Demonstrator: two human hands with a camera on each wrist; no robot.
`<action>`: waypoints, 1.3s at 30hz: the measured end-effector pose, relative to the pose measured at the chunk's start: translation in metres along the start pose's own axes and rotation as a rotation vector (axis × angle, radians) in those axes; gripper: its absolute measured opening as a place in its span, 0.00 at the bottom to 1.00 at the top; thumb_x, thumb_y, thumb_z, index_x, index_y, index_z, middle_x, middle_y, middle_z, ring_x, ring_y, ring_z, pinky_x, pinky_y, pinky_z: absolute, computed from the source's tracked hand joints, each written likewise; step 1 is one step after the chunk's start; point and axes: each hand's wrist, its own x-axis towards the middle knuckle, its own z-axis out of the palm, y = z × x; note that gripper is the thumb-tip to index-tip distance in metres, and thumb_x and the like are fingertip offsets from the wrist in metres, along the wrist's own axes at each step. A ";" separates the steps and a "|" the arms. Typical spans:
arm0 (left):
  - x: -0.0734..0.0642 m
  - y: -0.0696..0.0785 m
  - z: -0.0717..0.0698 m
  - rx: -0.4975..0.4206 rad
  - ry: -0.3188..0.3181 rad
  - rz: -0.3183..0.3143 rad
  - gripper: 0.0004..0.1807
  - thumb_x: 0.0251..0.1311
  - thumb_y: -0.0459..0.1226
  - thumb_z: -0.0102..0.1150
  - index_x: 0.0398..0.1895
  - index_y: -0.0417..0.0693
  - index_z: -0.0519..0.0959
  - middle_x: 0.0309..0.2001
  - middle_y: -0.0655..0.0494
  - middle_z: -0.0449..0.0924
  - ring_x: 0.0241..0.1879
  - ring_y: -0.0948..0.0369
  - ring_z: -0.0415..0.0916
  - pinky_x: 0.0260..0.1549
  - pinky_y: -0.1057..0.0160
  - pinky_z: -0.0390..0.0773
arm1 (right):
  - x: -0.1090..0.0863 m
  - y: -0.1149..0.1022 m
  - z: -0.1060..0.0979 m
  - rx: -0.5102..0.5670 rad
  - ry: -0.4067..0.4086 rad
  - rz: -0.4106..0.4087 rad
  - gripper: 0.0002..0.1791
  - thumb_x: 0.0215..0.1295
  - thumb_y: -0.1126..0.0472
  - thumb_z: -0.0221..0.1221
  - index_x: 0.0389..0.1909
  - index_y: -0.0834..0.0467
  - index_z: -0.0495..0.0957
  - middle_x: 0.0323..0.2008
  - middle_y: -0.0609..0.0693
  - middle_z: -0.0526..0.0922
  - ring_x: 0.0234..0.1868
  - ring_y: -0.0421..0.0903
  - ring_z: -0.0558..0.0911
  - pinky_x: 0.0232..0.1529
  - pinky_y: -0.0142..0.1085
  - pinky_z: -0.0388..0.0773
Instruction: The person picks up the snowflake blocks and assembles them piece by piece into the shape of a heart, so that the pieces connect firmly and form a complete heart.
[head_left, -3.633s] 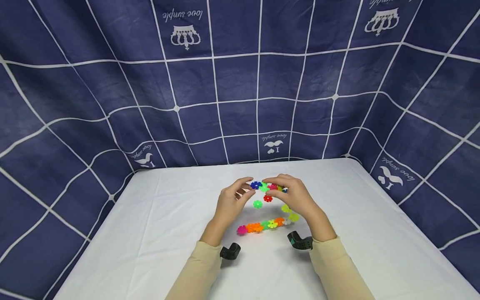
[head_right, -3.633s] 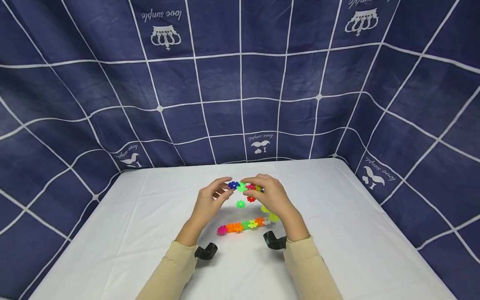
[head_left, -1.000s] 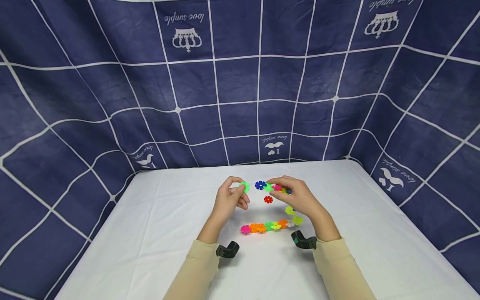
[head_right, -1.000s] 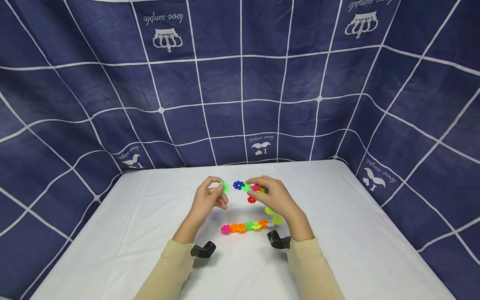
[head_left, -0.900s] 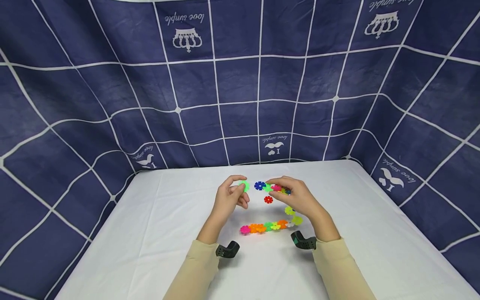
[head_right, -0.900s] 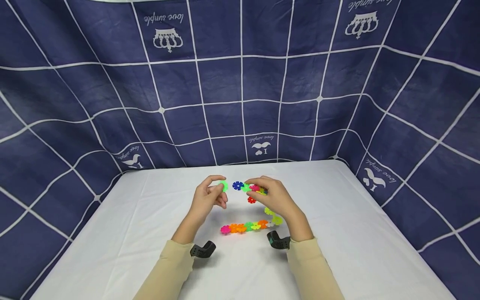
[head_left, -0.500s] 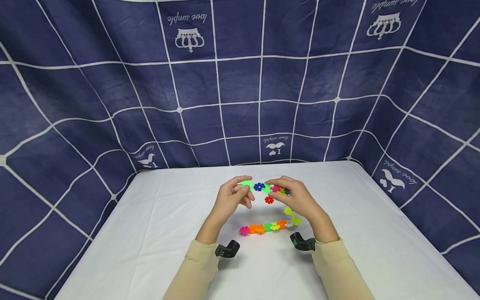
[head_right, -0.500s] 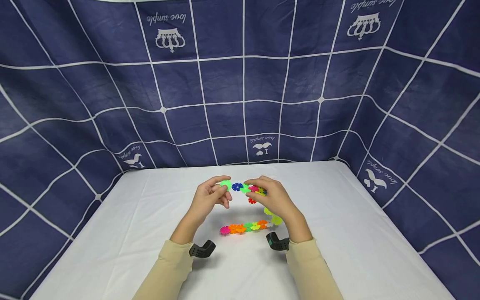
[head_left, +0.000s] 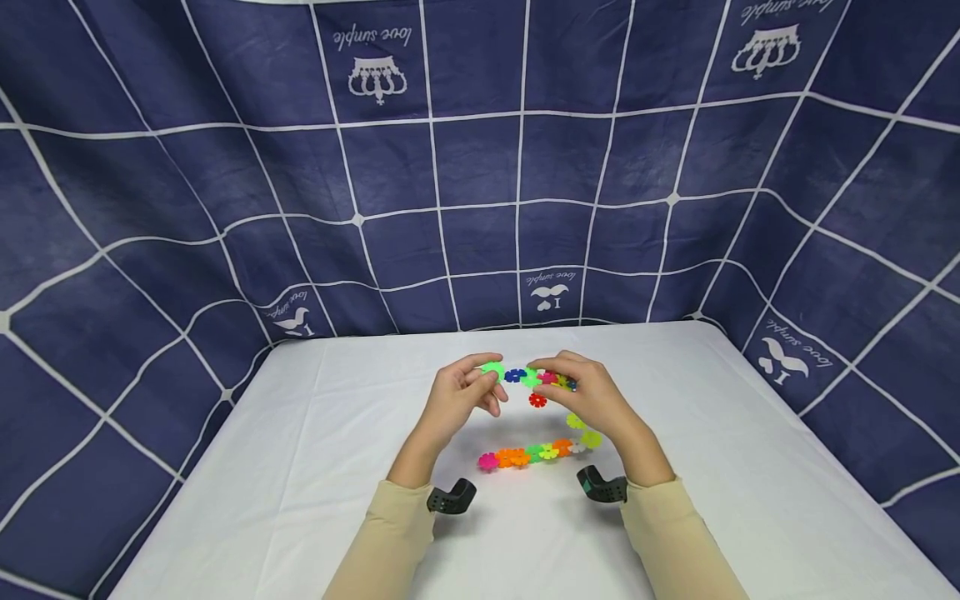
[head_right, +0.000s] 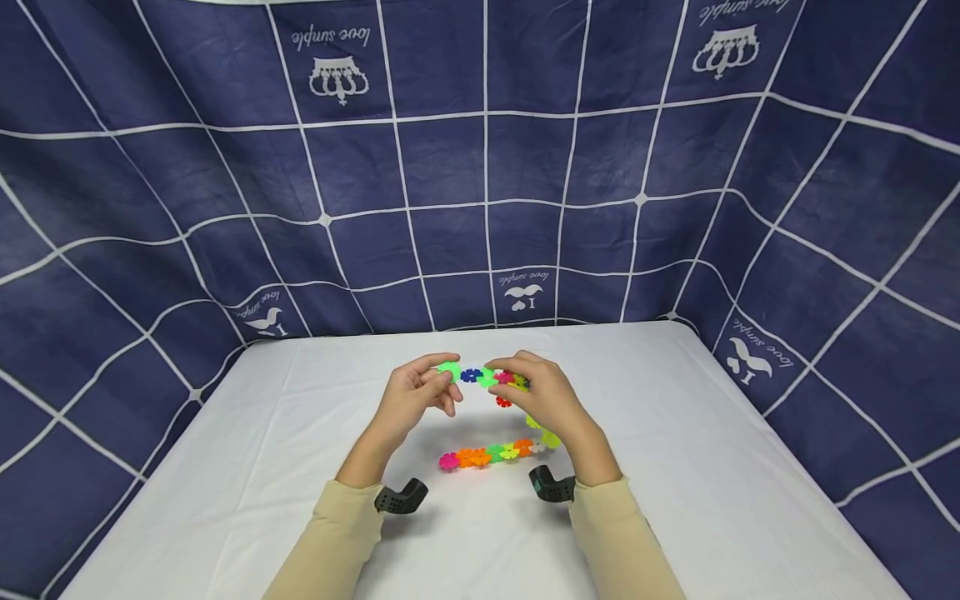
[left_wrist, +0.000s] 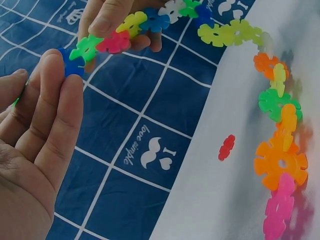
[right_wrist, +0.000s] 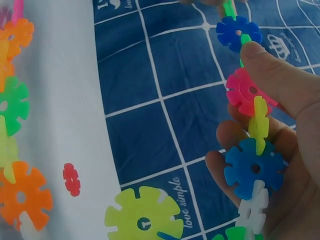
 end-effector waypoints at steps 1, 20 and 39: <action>0.000 0.000 0.000 -0.002 0.000 0.001 0.18 0.70 0.38 0.58 0.61 0.49 0.76 0.29 0.51 0.86 0.22 0.60 0.82 0.36 0.62 0.87 | 0.000 0.000 0.000 -0.003 0.001 0.002 0.18 0.61 0.54 0.69 0.53 0.46 0.84 0.41 0.42 0.84 0.37 0.40 0.78 0.38 0.31 0.80; 0.001 -0.003 0.008 -0.080 0.004 -0.010 0.18 0.71 0.35 0.56 0.62 0.46 0.76 0.26 0.55 0.85 0.21 0.60 0.83 0.34 0.59 0.88 | 0.000 -0.005 0.002 -0.011 0.024 -0.020 0.20 0.58 0.60 0.70 0.54 0.54 0.85 0.49 0.51 0.88 0.49 0.50 0.86 0.51 0.43 0.85; 0.002 -0.002 0.001 -0.100 -0.064 -0.077 0.19 0.72 0.36 0.55 0.63 0.43 0.75 0.26 0.53 0.84 0.23 0.59 0.85 0.35 0.58 0.88 | 0.001 -0.004 0.004 -0.032 0.039 -0.052 0.20 0.57 0.63 0.70 0.52 0.55 0.85 0.46 0.51 0.89 0.49 0.50 0.86 0.48 0.40 0.85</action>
